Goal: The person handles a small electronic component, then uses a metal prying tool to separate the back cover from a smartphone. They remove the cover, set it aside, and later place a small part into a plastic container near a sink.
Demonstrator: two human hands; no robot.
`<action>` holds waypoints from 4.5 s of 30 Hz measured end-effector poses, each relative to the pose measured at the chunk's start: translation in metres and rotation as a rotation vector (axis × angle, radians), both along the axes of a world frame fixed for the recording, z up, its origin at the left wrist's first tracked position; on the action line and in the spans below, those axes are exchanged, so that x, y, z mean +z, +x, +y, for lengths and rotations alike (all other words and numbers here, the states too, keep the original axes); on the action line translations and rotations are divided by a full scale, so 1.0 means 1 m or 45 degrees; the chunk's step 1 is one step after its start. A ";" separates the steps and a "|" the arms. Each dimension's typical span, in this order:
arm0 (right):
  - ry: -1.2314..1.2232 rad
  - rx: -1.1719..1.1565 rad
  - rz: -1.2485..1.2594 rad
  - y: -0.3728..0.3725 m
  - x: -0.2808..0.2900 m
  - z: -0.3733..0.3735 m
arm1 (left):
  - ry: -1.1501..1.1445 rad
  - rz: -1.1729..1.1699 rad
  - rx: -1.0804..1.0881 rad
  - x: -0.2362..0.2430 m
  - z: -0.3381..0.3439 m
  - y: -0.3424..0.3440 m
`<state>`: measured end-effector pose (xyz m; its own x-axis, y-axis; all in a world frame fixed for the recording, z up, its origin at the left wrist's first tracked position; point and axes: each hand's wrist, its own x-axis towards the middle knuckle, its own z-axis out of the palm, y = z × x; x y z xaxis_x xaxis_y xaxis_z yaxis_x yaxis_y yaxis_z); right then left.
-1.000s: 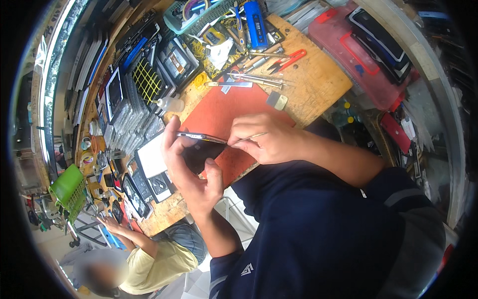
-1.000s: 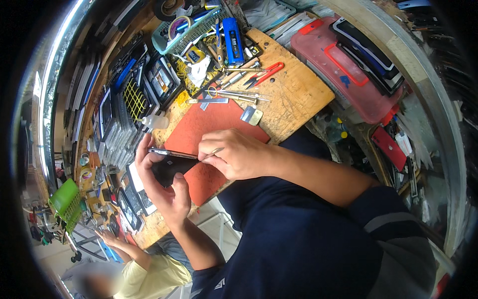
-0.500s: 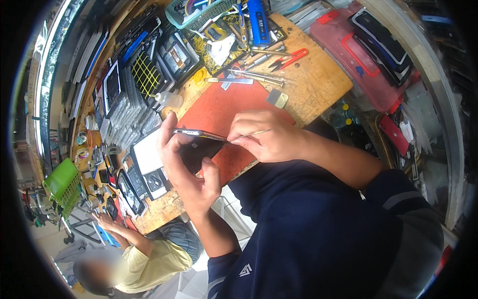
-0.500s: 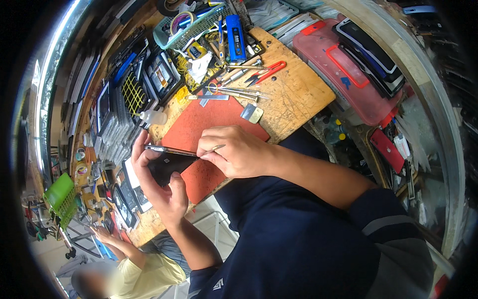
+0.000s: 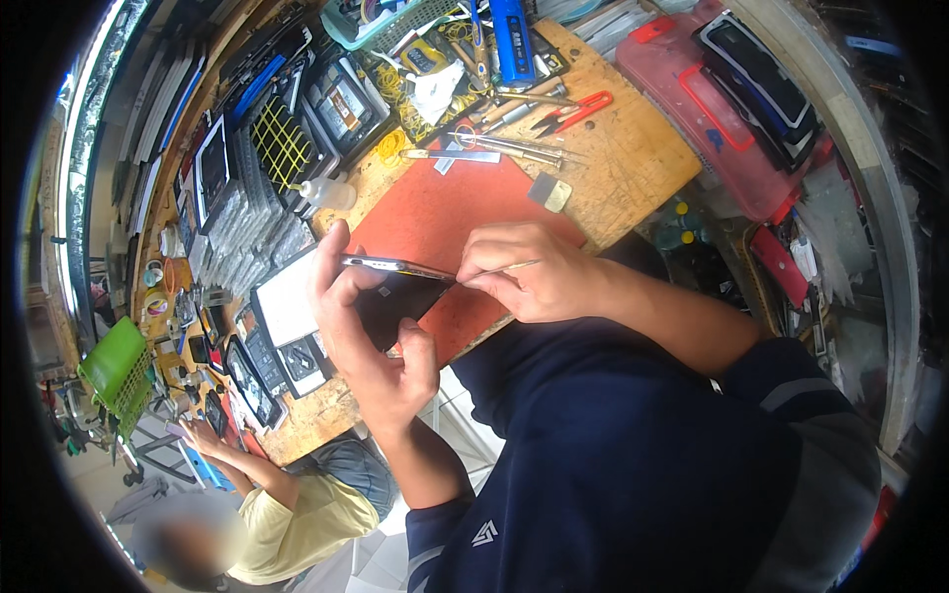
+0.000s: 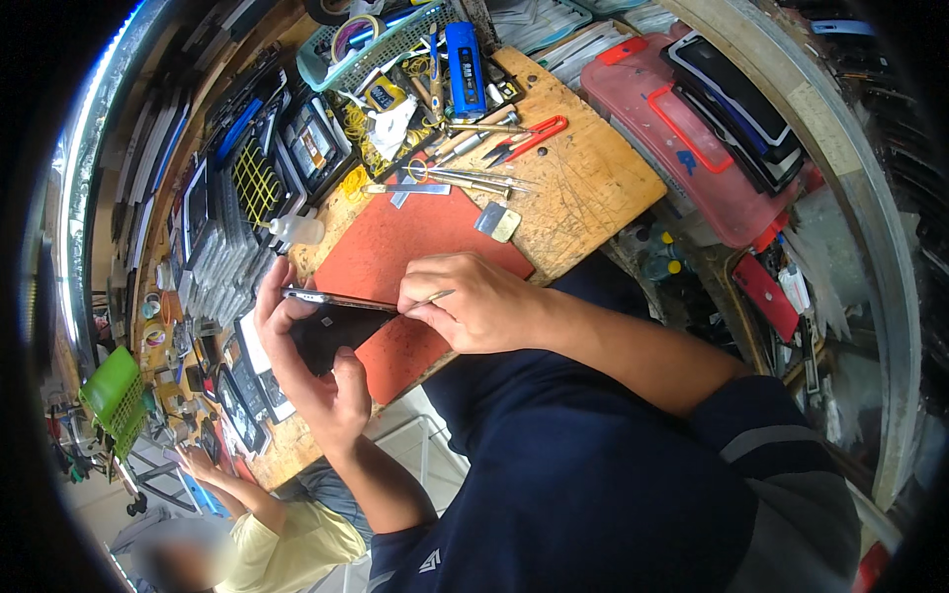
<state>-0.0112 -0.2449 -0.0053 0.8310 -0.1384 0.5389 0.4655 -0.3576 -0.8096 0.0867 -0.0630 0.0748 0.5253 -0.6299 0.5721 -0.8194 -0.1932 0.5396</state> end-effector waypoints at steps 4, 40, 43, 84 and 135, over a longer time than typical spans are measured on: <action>-0.043 0.000 -0.019 0.001 -0.002 0.000 | -0.009 0.028 0.018 -0.001 0.000 -0.002; 0.000 -0.046 0.005 0.001 -0.003 0.002 | -0.019 0.025 -0.018 -0.002 -0.001 0.001; 0.073 -0.063 -0.050 0.000 -0.005 0.001 | -0.022 0.038 -0.005 -0.001 -0.002 0.001; 0.107 -0.006 -0.027 0.003 -0.012 0.004 | -0.050 -0.004 0.022 -0.006 0.000 -0.003; 0.231 0.027 0.160 -0.004 0.016 -0.023 | -0.597 0.549 0.274 -0.024 -0.003 -0.011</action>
<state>-0.0147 -0.2679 0.0103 0.8939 -0.2051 0.3985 0.3626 -0.1917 -0.9120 0.0759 -0.0664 0.0505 0.8542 -0.2216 0.4703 -0.4811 0.0061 0.8766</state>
